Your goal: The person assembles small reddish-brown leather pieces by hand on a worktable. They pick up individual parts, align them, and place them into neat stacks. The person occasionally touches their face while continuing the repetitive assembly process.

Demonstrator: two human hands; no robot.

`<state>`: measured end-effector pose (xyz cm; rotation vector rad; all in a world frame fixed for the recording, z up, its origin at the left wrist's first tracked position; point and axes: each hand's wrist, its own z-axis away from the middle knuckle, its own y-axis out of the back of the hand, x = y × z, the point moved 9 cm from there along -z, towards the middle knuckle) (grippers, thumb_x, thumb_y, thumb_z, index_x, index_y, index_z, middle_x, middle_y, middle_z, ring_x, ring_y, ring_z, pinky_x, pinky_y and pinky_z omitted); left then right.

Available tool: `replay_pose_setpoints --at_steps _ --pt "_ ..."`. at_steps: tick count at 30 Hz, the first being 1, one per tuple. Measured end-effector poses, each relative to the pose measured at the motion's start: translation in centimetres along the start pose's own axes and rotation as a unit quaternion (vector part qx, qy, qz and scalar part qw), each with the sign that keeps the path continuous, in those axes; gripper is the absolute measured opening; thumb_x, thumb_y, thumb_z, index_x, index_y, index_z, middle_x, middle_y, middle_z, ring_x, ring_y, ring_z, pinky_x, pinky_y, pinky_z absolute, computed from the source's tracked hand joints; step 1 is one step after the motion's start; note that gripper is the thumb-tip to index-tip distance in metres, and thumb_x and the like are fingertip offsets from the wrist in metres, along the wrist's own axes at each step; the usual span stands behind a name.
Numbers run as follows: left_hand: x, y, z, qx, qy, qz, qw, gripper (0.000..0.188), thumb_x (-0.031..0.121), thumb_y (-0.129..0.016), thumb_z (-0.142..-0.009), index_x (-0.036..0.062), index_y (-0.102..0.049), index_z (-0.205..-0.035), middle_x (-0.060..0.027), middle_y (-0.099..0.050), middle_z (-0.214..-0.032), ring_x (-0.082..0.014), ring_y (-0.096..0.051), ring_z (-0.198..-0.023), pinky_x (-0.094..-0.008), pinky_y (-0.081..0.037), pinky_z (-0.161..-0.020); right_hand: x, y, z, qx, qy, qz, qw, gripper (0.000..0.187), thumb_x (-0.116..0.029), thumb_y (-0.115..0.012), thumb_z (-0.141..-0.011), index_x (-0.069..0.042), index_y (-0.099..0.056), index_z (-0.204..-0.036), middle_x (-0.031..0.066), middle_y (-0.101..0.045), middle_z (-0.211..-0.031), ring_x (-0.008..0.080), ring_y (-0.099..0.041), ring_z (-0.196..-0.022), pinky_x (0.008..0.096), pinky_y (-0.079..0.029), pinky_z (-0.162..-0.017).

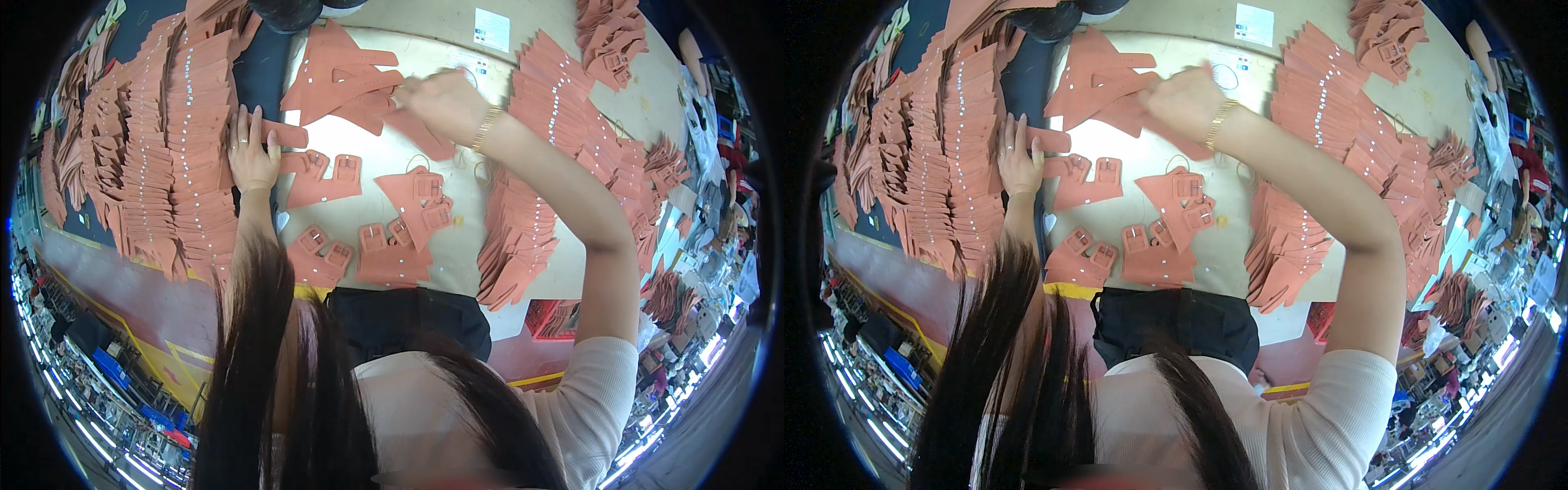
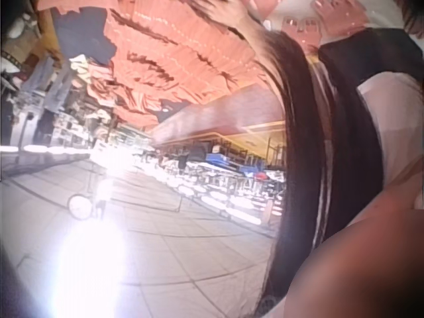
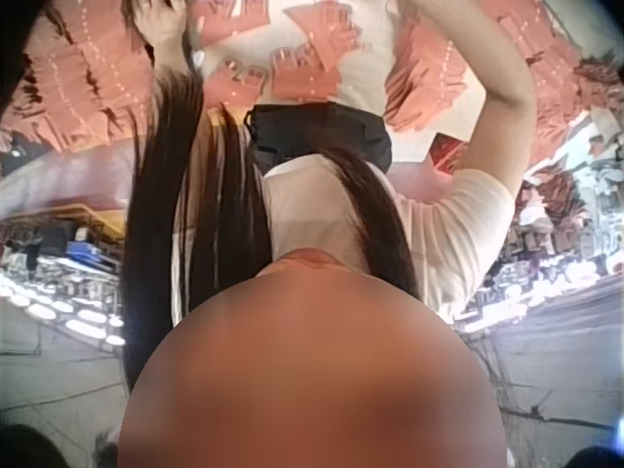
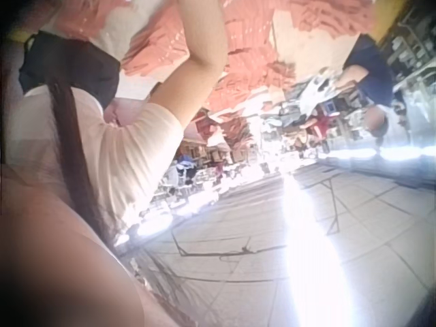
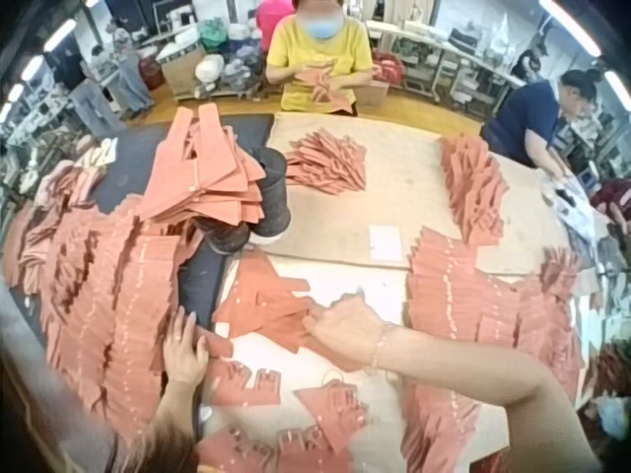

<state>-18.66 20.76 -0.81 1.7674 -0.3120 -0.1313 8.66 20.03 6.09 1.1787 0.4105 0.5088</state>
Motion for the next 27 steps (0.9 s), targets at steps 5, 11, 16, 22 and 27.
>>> replay_pose_setpoints --at_steps 5,11,16,22,27 --pt "-0.2 -0.3 0.2 0.015 -0.012 0.008 1.0 0.051 0.033 -0.05 -0.091 0.0181 -0.044 -0.139 -0.0126 -0.037 -0.146 -0.0332 -0.036 -0.134 -0.0483 -0.03 -0.109 2.7 7.3 10.1 0.181 -0.032 -0.291 0.939 0.019 -0.008 -0.063 -0.082 -0.003 -0.059 -0.1 0.0087 -0.064 -0.089 0.0189 -0.064 -0.073 0.0292 -0.051 -0.07" --pt "3.6 2.8 0.1 0.048 -0.046 -0.069 0.995 0.051 0.028 -0.056 -0.089 0.0194 -0.045 -0.138 -0.0154 -0.037 -0.145 -0.0347 -0.035 -0.133 -0.0535 -0.028 -0.108 -0.3 -4.1 16.2 0.203 -0.214 -0.794 0.531 0.023 -0.01 -0.059 -0.092 -0.004 -0.056 -0.114 0.0049 -0.065 -0.107 0.0113 -0.061 -0.094 0.0269 -0.051 -0.077" --pt "11.7 6.7 5.1 0.07 -0.066 0.117 0.988 0.051 0.016 -0.063 -0.083 0.0109 -0.048 -0.132 -0.0168 -0.044 -0.13 -0.0337 -0.045 -0.116 -0.0499 -0.039 -0.093 -7.5 -17.2 18.6 0.137 -0.371 -0.853 0.339 0.037 -0.006 -0.054 -0.093 -0.006 -0.045 -0.129 0.0072 -0.063 -0.111 0.0154 -0.062 -0.093 0.031 -0.05 -0.078" --pt "16.8 -3.8 19.0 -0.299 0.519 0.671 0.436 0.039 0.017 -0.044 -0.097 0.0004 -0.042 -0.132 -0.0128 -0.058 -0.112 -0.0236 -0.059 -0.098 -0.0351 -0.048 -0.083 -7.4 -20.8 19.3 0.088 -0.362 -0.888 0.268 0.042 -0.033 -0.045 -0.1 -0.004 -0.045 -0.129 0.0103 -0.062 -0.108 0.0165 -0.062 -0.089 0.0309 -0.05 -0.073" --pt "18.3 -5.6 19.7 -0.371 0.523 0.663 0.387 0.042 0.025 -0.041 -0.098 0.0009 -0.041 -0.133 -0.0139 -0.059 -0.116 -0.019 -0.058 -0.096 -0.0332 -0.049 -0.077 -6.9 -20.7 19.5 0.074 -0.371 -0.889 0.257 0.051 -0.042 -0.035 -0.101 0.0 -0.045 -0.129 0.0163 -0.062 -0.114 0.0238 -0.064 -0.097 0.0365 -0.051 -0.084"
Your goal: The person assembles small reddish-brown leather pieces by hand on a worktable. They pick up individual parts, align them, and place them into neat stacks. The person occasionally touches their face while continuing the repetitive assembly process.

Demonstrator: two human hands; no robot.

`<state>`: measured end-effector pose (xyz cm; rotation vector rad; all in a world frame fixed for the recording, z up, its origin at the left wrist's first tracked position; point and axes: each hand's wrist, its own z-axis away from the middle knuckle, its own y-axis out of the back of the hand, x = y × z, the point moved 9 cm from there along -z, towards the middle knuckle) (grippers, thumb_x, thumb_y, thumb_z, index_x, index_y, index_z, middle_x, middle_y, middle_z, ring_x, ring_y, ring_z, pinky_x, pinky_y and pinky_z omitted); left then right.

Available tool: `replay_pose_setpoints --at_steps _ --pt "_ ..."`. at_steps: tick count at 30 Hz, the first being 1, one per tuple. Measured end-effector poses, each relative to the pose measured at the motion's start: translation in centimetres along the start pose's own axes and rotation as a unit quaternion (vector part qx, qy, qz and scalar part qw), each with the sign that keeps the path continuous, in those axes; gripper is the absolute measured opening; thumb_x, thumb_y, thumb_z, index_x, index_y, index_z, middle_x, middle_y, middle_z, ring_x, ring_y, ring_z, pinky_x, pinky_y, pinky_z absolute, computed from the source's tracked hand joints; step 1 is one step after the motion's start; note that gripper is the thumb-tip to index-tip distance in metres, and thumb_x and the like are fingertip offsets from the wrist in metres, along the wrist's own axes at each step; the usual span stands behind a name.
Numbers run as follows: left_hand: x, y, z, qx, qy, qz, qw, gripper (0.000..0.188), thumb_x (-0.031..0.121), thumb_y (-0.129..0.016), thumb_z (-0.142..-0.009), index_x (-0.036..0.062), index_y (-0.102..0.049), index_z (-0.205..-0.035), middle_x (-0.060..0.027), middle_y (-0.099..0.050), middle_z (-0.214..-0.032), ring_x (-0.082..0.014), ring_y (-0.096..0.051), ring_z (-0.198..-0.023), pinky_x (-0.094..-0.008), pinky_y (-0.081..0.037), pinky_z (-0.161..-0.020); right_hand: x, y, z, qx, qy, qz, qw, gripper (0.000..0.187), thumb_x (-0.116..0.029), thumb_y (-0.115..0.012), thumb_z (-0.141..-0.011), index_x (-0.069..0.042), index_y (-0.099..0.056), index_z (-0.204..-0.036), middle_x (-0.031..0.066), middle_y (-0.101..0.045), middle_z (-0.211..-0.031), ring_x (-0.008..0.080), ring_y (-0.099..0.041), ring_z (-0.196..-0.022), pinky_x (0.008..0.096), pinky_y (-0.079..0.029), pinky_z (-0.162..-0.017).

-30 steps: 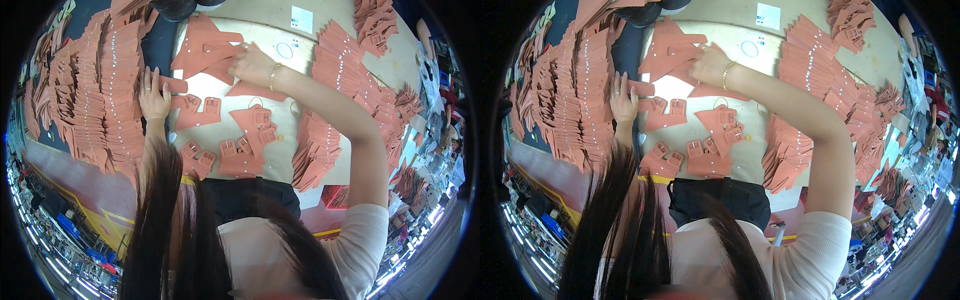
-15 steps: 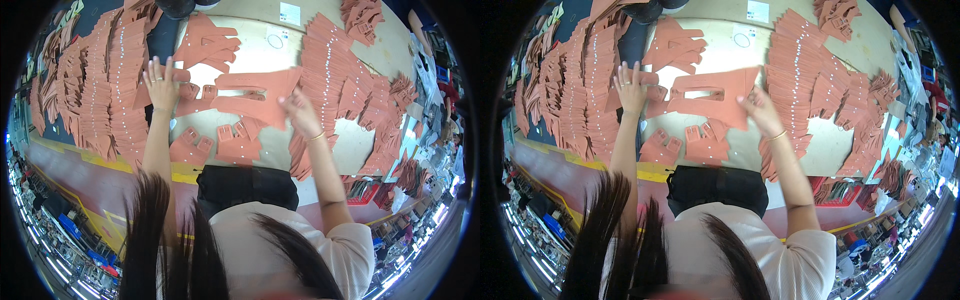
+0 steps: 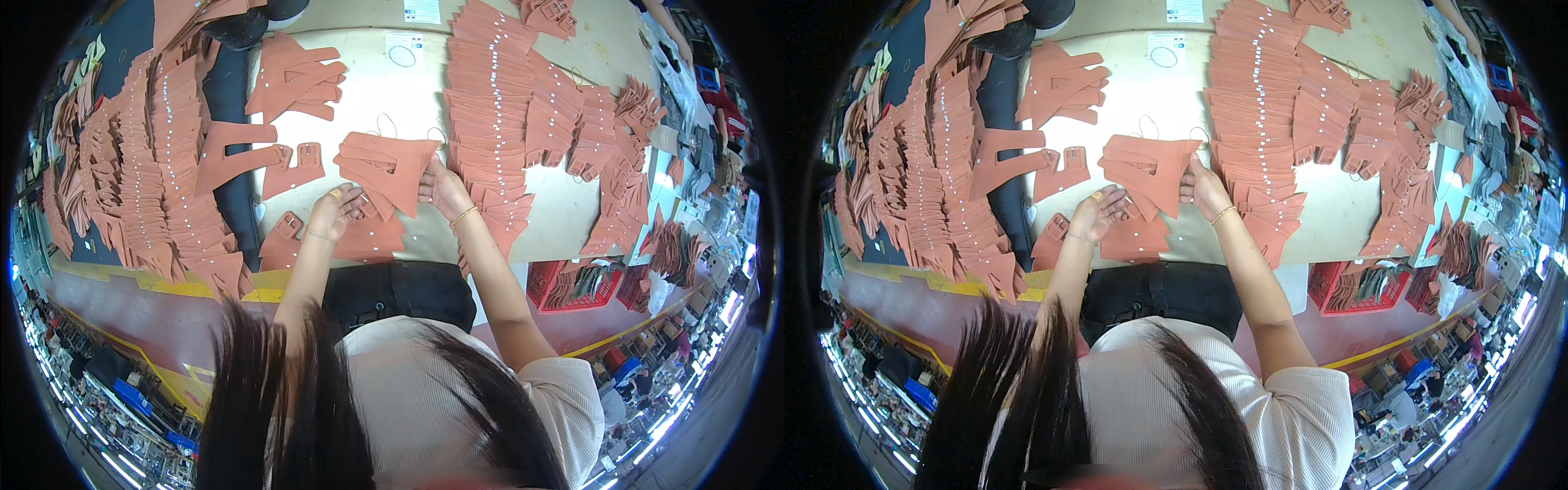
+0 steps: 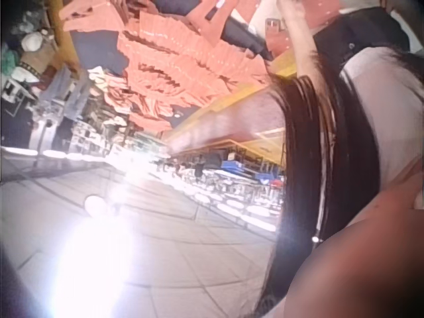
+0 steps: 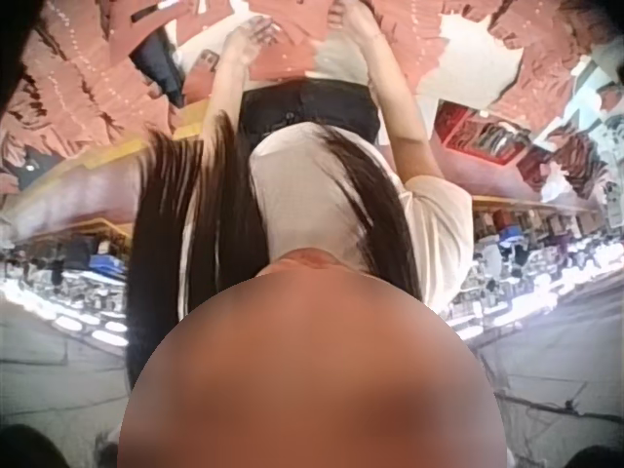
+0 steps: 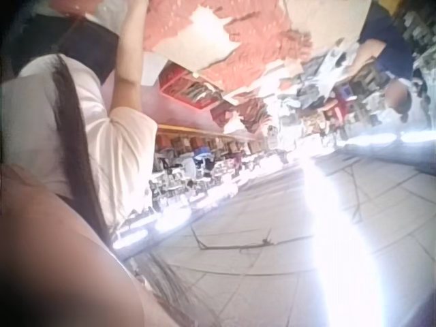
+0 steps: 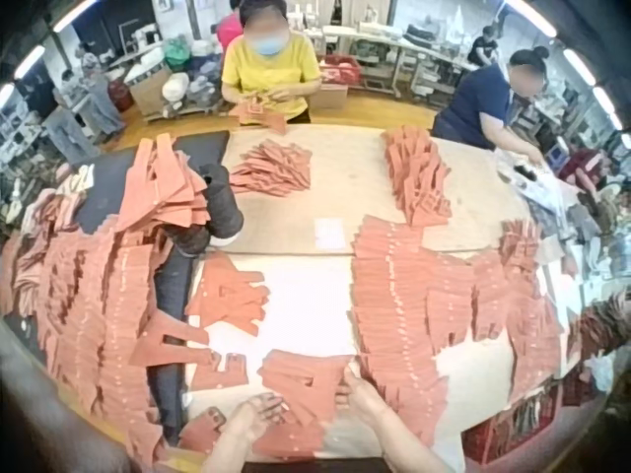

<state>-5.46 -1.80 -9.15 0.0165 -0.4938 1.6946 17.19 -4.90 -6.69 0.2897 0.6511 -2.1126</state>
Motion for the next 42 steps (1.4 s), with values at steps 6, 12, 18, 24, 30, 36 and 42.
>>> replay_pose_setpoints --at_steps 6,12,18,24,30,36,42 --pt "0.5 -1.2 -1.1 0.016 0.001 -0.074 0.997 0.028 0.013 -0.052 -0.093 0.0029 -0.049 -0.119 -0.0081 -0.062 -0.096 -0.0136 -0.055 -0.071 -0.029 -0.045 -0.061 -2.3 -1.5 1.0 -0.009 0.061 0.08 0.995 0.035 -0.026 -0.051 -0.097 -0.001 -0.054 -0.121 0.0131 -0.065 -0.108 0.021 -0.065 -0.096 0.0348 -0.053 -0.082" --pt "1.0 -3.8 -1.4 0.016 0.001 -0.237 0.971 0.024 0.008 -0.054 -0.09 0.0011 -0.049 -0.113 -0.0057 -0.061 -0.09 -0.0119 -0.054 -0.06 -0.0253 -0.042 -0.05 -7.9 -4.2 5.3 -0.095 0.141 -0.194 0.966 0.018 -0.01 -0.056 -0.093 -0.002 -0.058 -0.109 0.0112 -0.066 -0.106 0.0206 -0.065 -0.095 0.0347 -0.055 -0.084" --pt "1.7 -7.7 1.8 -0.008 -0.064 -0.073 0.995 0.029 0.004 -0.048 -0.093 0.0 -0.049 -0.122 -0.0091 -0.06 -0.114 -0.0157 -0.062 -0.09 -0.0291 -0.053 -0.074 -0.5 -8.0 5.9 -0.04 0.019 -0.432 0.901 0.013 -0.014 -0.06 -0.092 -0.005 -0.059 -0.101 0.0105 -0.066 -0.102 0.0211 -0.065 -0.096 0.0348 -0.055 -0.087" --pt "2.0 -8.7 4.0 -0.057 -0.169 -0.003 0.984 0.032 0.004 -0.045 -0.091 0.0033 -0.046 -0.122 -0.0049 -0.058 -0.101 -0.0108 -0.059 -0.087 -0.0225 -0.05 -0.068 6.6 -8.6 3.9 0.002 -0.065 -0.438 0.897 0.012 -0.022 -0.061 -0.093 -0.01 -0.061 -0.091 0.0021 -0.066 -0.087 0.0128 -0.063 -0.076 0.0278 -0.053 -0.071" --pt "3.4 -10.2 5.7 -0.035 -0.194 -0.105 0.975 0.028 0.01 -0.061 -0.09 0.0063 -0.045 -0.114 -0.0018 -0.055 -0.082 -0.0053 -0.05 -0.054 -0.0196 -0.043 -0.044 5.2 -9.4 3.6 -0.093 -0.025 -0.348 0.933 0.024 -0.035 -0.056 -0.095 -0.013 -0.06 -0.088 -0.0038 -0.058 -0.077 0.0084 -0.051 -0.066 0.0242 -0.045 -0.064" --pt "4.9 -11.7 6.5 -0.067 -0.247 0.159 0.953 0.022 0.005 -0.058 -0.091 0.0045 -0.048 -0.11 -0.005 -0.058 -0.088 -0.012 -0.06 -0.074 -0.0268 -0.052 -0.06 2.3 -10.5 7.0 -0.024 0.008 -0.242 0.97 0.033 -0.043 -0.051 -0.096 -0.013 -0.059 -0.106 0.0007 -0.06 -0.101 0.0112 -0.054 -0.093 0.0302 -0.045 -0.084" --pt "3.4 -12.5 6.3 -0.08 -0.2 0.152 0.965 0.027 0.006 -0.06 -0.089 0.001 -0.055 -0.115 -0.0076 -0.063 -0.103 -0.0148 -0.061 -0.088 -0.0289 -0.051 -0.076 -0.9 -10.5 5.1 0.013 0.099 -0.235 0.967 0.034 -0.036 -0.052 -0.098 -0.006 -0.057 -0.112 0.0027 -0.059 -0.103 0.0132 -0.054 -0.097 0.0306 -0.044 -0.087"
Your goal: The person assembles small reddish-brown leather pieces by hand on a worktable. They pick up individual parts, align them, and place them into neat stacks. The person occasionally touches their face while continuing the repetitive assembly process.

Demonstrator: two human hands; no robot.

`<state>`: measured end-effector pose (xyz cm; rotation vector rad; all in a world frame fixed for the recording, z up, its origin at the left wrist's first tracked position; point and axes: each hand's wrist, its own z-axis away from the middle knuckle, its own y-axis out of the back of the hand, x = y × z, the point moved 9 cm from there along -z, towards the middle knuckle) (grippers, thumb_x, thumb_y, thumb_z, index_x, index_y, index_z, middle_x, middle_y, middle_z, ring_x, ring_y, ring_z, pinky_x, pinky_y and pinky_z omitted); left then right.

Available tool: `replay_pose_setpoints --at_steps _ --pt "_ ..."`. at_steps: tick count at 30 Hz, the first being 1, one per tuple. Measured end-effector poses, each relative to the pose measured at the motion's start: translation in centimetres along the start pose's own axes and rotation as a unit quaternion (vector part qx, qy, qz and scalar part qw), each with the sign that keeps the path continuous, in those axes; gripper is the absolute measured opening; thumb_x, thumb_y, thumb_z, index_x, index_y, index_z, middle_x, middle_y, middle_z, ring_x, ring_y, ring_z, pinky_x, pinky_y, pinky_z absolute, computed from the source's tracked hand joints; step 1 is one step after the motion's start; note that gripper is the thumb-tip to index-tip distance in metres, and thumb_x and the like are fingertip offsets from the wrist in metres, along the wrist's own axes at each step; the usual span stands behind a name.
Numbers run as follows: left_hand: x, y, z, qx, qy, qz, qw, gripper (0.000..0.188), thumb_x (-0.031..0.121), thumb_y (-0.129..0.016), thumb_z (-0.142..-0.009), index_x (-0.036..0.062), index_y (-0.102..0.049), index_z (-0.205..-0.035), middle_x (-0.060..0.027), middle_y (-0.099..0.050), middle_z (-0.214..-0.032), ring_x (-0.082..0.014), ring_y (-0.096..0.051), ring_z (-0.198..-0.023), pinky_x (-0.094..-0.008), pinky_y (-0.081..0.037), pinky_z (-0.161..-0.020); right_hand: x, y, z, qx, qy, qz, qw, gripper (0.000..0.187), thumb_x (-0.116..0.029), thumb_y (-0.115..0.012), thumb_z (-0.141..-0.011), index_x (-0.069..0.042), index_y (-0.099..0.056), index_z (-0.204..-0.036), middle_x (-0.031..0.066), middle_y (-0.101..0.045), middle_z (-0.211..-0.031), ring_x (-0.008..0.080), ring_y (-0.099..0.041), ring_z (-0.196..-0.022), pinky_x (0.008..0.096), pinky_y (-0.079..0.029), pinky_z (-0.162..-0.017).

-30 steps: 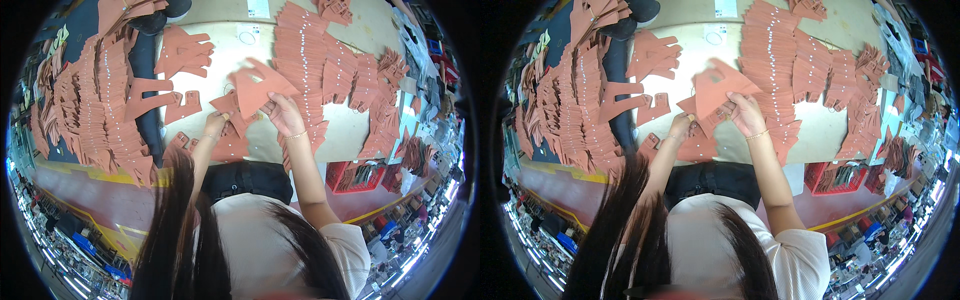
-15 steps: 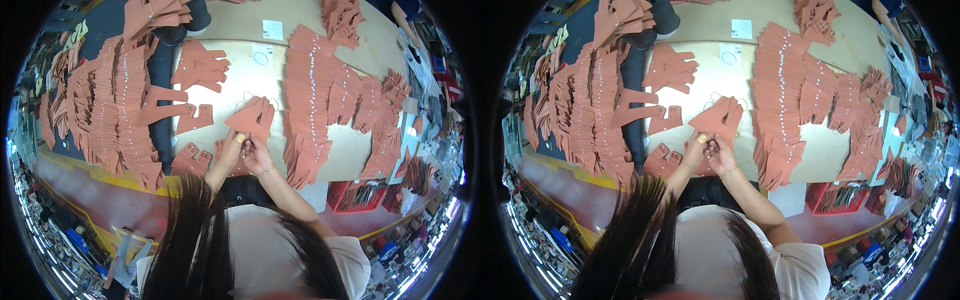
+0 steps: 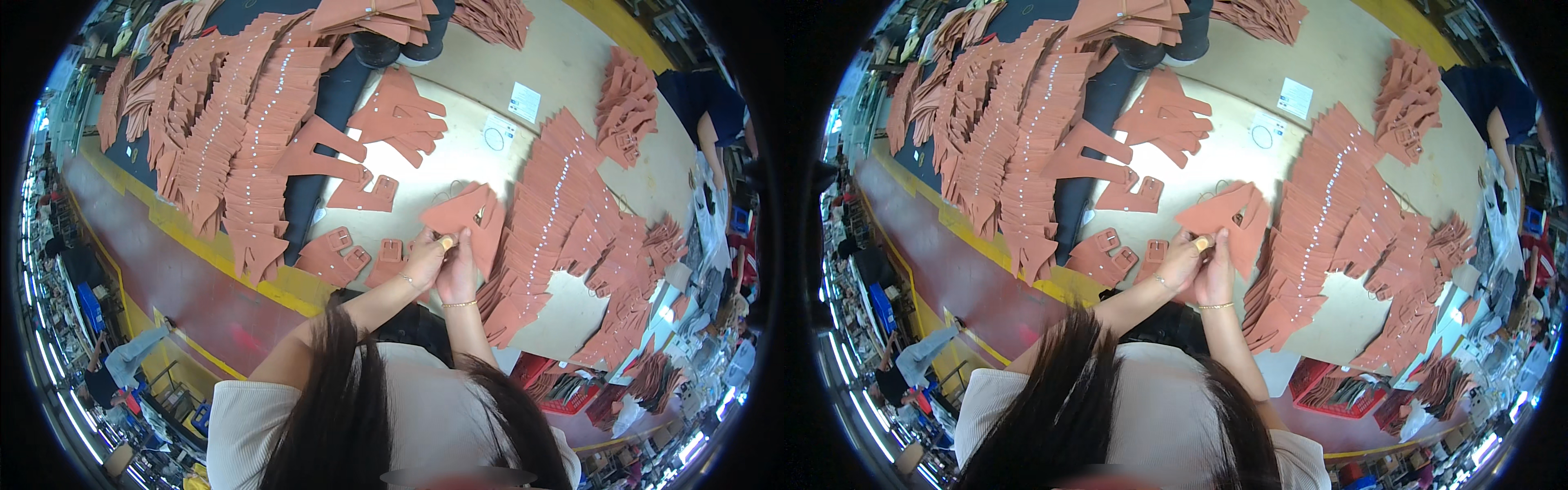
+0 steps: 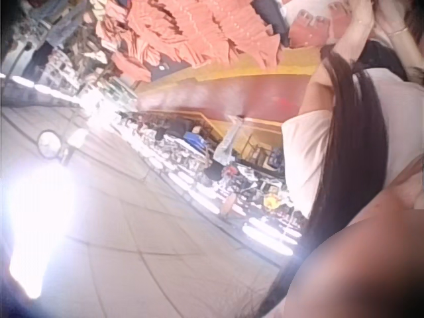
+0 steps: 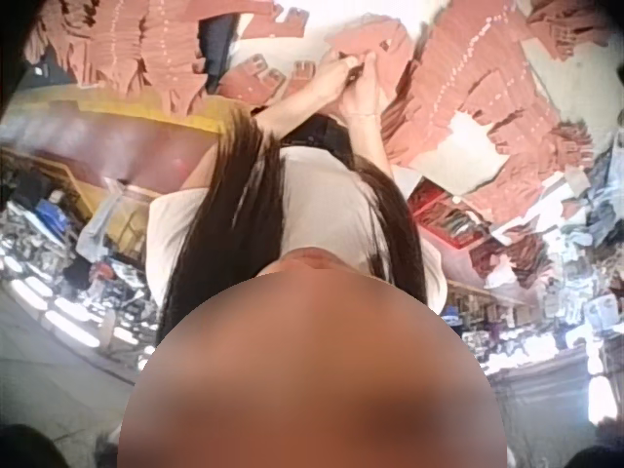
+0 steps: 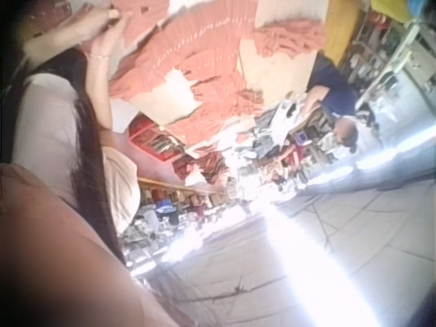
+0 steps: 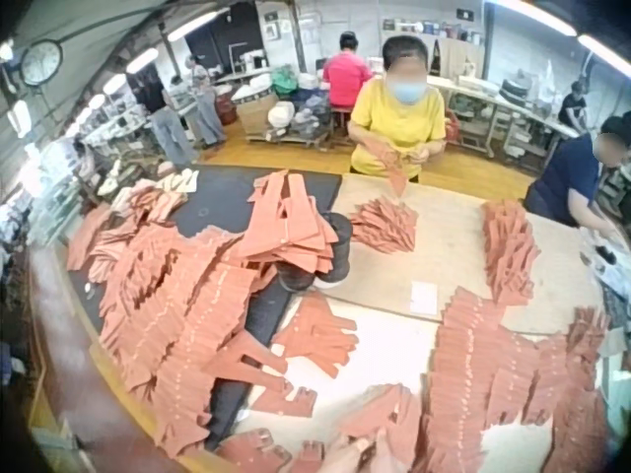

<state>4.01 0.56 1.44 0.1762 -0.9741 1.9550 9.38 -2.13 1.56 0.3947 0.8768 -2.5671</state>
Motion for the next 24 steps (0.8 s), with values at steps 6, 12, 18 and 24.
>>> replay_pose_setpoints --at_steps 6,12,18,24 --pt "-0.7 2.1 -1.3 -0.045 0.087 -0.176 0.979 0.035 0.015 -0.064 -0.089 0.0037 -0.052 -0.121 -0.0059 -0.06 -0.104 -0.0155 -0.061 -0.088 -0.0293 -0.049 -0.074 -5.3 0.0 -1.8 -0.008 0.14 0.154 0.978 0.029 -0.018 -0.052 -0.098 -0.001 -0.052 -0.121 0.0052 -0.061 -0.103 0.0171 -0.059 -0.094 0.029 -0.048 -0.08" --pt "14.0 9.7 -4.4 0.104 -0.222 -0.419 0.875 0.032 0.012 -0.057 -0.089 0.0075 -0.052 -0.12 -0.0033 -0.058 -0.103 -0.0145 -0.059 -0.085 -0.027 -0.049 -0.074 -18.1 -3.4 -4.4 -0.002 0.341 0.567 0.75 0.038 -0.011 -0.059 -0.09 0.003 -0.047 -0.123 0.0228 -0.063 -0.111 0.0272 -0.064 -0.097 0.0354 -0.047 -0.087" --pt "25.1 16.2 -2.7 0.183 -0.32 -0.332 0.869 0.029 0.008 -0.054 -0.093 -0.0015 -0.052 -0.12 -0.0087 -0.056 -0.111 -0.0155 -0.057 -0.098 -0.0278 -0.049 -0.082 -26.6 -8.5 -11.9 -0.133 0.258 0.462 0.838 0.033 -0.011 -0.052 -0.095 0.0 -0.049 -0.126 0.0089 -0.059 -0.121 0.0179 -0.054 -0.112 0.0318 -0.044 -0.095" --pt "27.8 17.9 -2.2 0.219 -0.313 -0.445 0.81 0.029 0.01 -0.052 -0.094 -0.0031 -0.052 -0.121 -0.0108 -0.055 -0.115 -0.0184 -0.057 -0.099 -0.0312 -0.048 -0.085 -34.8 -19.0 -22.4 -0.272 0.217 0.188 0.918 0.036 -0.015 -0.048 -0.098 -0.001 -0.042 -0.131 0.01 -0.055 -0.125 0.0198 -0.056 -0.111 0.0346 -0.046 -0.098"
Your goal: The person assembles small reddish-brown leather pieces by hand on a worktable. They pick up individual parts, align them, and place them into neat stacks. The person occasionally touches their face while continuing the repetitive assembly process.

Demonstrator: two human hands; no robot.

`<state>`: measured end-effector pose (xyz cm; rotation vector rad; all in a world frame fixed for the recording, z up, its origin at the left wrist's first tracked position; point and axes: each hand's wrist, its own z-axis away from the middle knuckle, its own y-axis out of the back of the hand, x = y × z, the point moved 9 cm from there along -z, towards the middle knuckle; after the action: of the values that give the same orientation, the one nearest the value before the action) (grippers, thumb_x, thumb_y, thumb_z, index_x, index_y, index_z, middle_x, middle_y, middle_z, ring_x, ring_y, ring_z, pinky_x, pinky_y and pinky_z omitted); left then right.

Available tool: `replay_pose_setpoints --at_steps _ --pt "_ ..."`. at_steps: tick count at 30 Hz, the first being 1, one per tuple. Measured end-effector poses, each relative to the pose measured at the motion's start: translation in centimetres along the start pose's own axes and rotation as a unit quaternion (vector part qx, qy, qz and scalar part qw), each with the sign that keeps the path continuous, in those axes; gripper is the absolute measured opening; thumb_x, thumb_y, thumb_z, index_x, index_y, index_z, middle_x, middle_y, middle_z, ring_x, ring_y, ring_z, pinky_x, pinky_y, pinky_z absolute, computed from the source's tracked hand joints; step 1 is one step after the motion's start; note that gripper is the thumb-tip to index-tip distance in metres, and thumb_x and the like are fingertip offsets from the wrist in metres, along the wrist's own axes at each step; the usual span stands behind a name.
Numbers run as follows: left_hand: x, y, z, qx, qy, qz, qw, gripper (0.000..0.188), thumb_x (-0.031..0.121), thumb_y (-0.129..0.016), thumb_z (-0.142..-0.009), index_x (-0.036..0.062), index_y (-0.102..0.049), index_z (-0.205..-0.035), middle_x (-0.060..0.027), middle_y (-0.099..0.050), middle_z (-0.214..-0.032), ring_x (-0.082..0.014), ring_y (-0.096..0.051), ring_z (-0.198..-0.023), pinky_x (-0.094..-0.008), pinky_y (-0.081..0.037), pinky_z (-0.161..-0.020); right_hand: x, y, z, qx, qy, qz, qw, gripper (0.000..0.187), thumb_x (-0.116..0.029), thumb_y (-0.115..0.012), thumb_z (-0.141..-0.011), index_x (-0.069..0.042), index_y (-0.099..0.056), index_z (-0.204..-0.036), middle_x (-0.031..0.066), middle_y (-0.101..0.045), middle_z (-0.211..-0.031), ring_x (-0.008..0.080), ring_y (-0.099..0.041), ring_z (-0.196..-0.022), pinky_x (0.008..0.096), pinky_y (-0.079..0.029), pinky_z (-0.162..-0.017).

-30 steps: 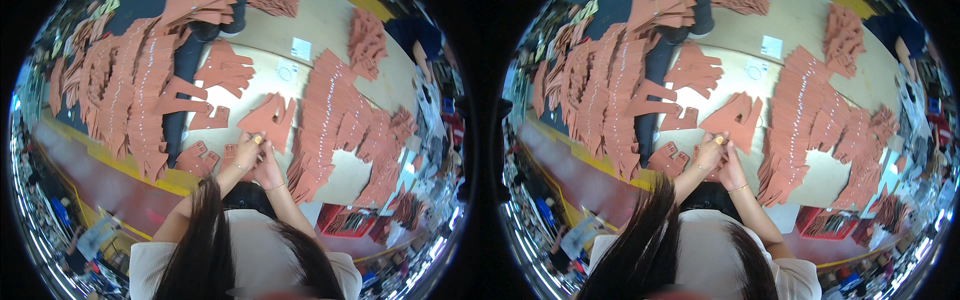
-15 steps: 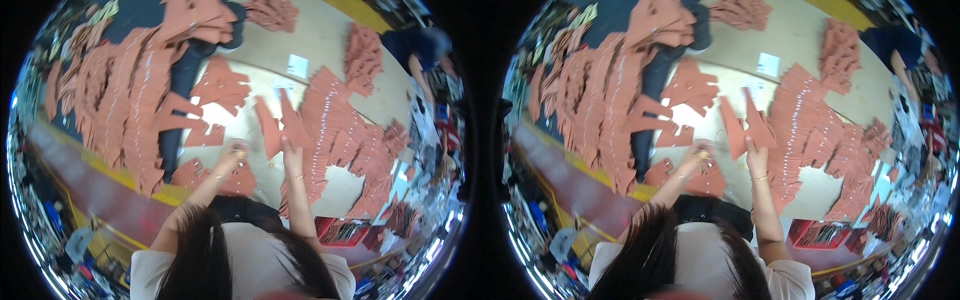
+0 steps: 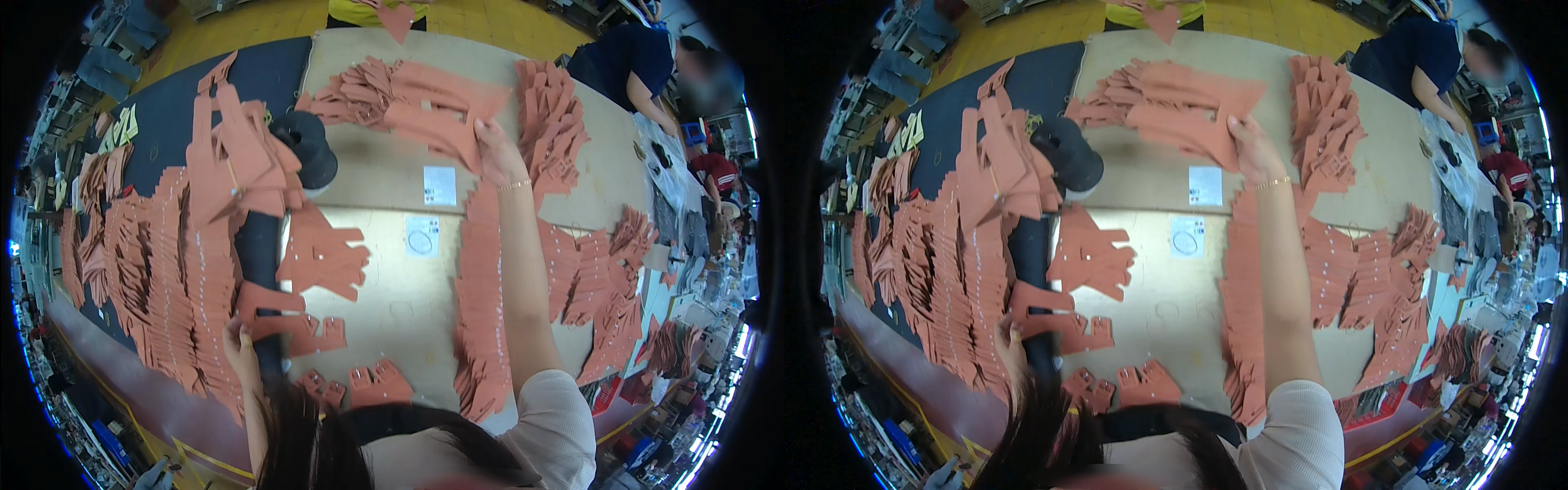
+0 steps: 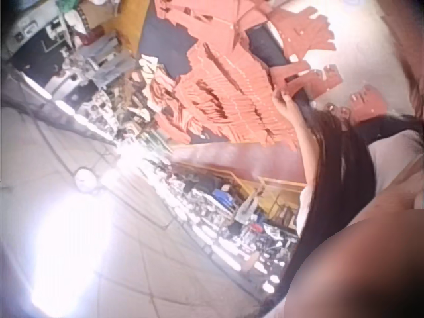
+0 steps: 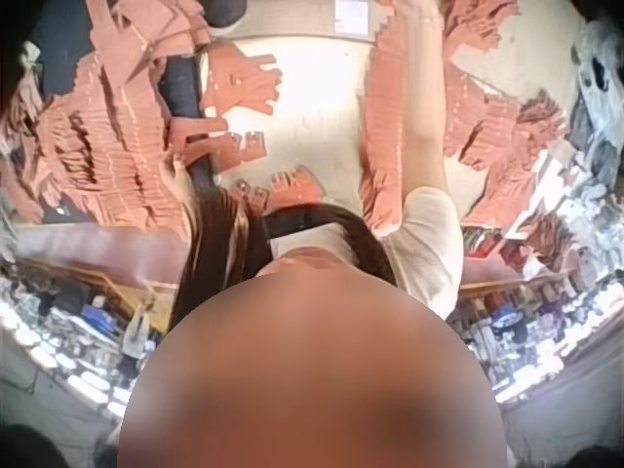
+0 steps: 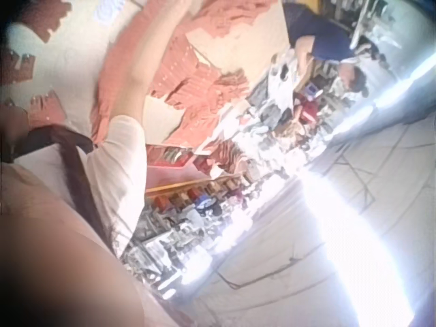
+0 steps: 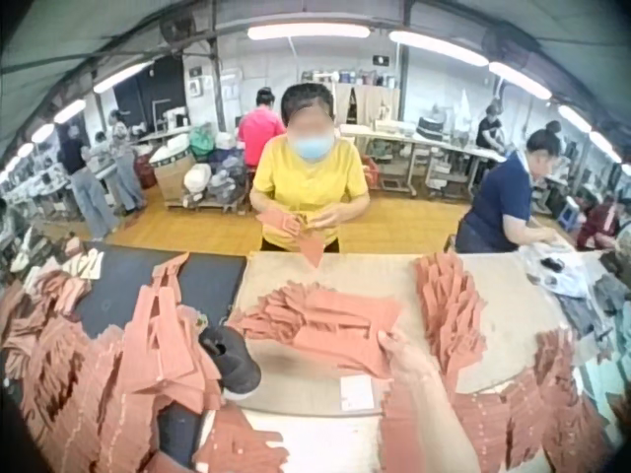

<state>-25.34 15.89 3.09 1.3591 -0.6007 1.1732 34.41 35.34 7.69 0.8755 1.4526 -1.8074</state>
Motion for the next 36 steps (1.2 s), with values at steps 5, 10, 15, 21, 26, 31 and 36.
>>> replay_pose_setpoints --at_steps 5,10,15,21,26,31,36 --pt "3.8 0.3 -1.0 0.051 -0.094 -0.328 0.939 0.033 0.008 -0.058 -0.087 -0.0018 -0.056 -0.118 -0.0154 -0.054 -0.109 -0.0313 -0.054 -0.098 -0.0393 -0.045 -0.085 1.5 1.7 -14.2 -0.054 0.008 -0.077 0.996 0.034 -0.015 -0.046 -0.099 0.0 -0.04 -0.13 0.0108 -0.055 -0.123 0.0203 -0.058 -0.106 0.0358 -0.051 -0.093" --pt "5.0 -0.7 -2.5 0.054 -0.047 -0.434 0.898 0.029 0.007 -0.067 -0.079 0.0012 -0.059 -0.107 -0.0168 -0.052 -0.103 -0.0356 -0.051 -0.094 -0.0418 -0.042 -0.081 9.0 7.1 -20.5 0.076 -0.087 0.022 0.993 0.027 -0.015 -0.045 -0.1 0.0 -0.045 -0.123 0.0101 -0.057 -0.118 0.0196 -0.059 -0.104 0.0356 -0.052 -0.089" --pt "7.3 -1.8 -2.6 0.06 -0.103 -0.429 0.896 0.028 0.007 -0.068 -0.079 0.0005 -0.057 -0.104 -0.0166 -0.052 -0.099 -0.0346 -0.051 -0.092 -0.0418 -0.043 -0.078 6.3 7.2 -19.2 0.077 -0.037 -0.018 0.996 0.029 -0.015 -0.044 -0.1 -0.002 -0.043 -0.126 0.0116 -0.056 -0.122 0.0219 -0.059 -0.107 0.0371 -0.052 -0.091" --pt "6.4 -14.7 -1.5 -0.161 0.105 0.011 0.981 0.025 0.017 -0.063 -0.089 0.0003 -0.062 -0.108 -0.0091 -0.063 -0.1 -0.0182 -0.06 -0.092 -0.0312 -0.047 -0.08 1.4 2.4 -6.9 0.036 0.004 -0.003 0.999 0.031 -0.014 -0.046 -0.099 -0.002 -0.042 -0.127 0.0131 -0.055 -0.125 0.0234 -0.058 -0.111 0.0393 -0.051 -0.093" --pt "12.4 -34.3 0.9 -0.378 0.304 0.616 0.621 0.067 0.056 -0.038 -0.095 0.0026 -0.04 -0.136 -0.0192 -0.047 -0.135 -0.0332 -0.047 -0.124 -0.0452 -0.032 -0.109 9.5 -2.9 6.6 -0.03 -0.138 0.006 0.99 0.04 -0.015 -0.052 -0.097 -0.004 -0.039 -0.133 0.0106 -0.056 -0.124 0.0193 -0.057 -0.11 0.0323 -0.049 -0.092" --pt "11.9 -36.1 4.7 -0.379 0.377 0.656 0.532 0.063 0.059 -0.047 -0.089 0.0153 -0.046 -0.135 -0.0086 -0.05 -0.135 -0.028 -0.052 -0.118 -0.0441 -0.042 -0.101 10.5 -3.7 14.2 0.07 -0.033 0.416 0.906 0.053 -0.021 -0.07 -0.084 -0.004 -0.045 -0.128 0.0078 -0.053 -0.11 0.0175 -0.055 -0.094 0.0308 -0.049 -0.081" --pt "11.6 -33.2 6.2 -0.394 0.358 0.675 0.51 0.057 0.055 -0.047 -0.092 0.014 -0.049 -0.131 -0.0073 -0.055 -0.128 -0.0234 -0.058 -0.11 -0.0448 -0.046 -0.096 9.0 -6.0 16.7 0.076 0.06 0.522 0.847 0.056 -0.025 -0.08 -0.073 -0.003 -0.054 -0.119 0.0088 -0.048 -0.103 0.0199 -0.052 -0.085 0.0325 -0.048 -0.073"
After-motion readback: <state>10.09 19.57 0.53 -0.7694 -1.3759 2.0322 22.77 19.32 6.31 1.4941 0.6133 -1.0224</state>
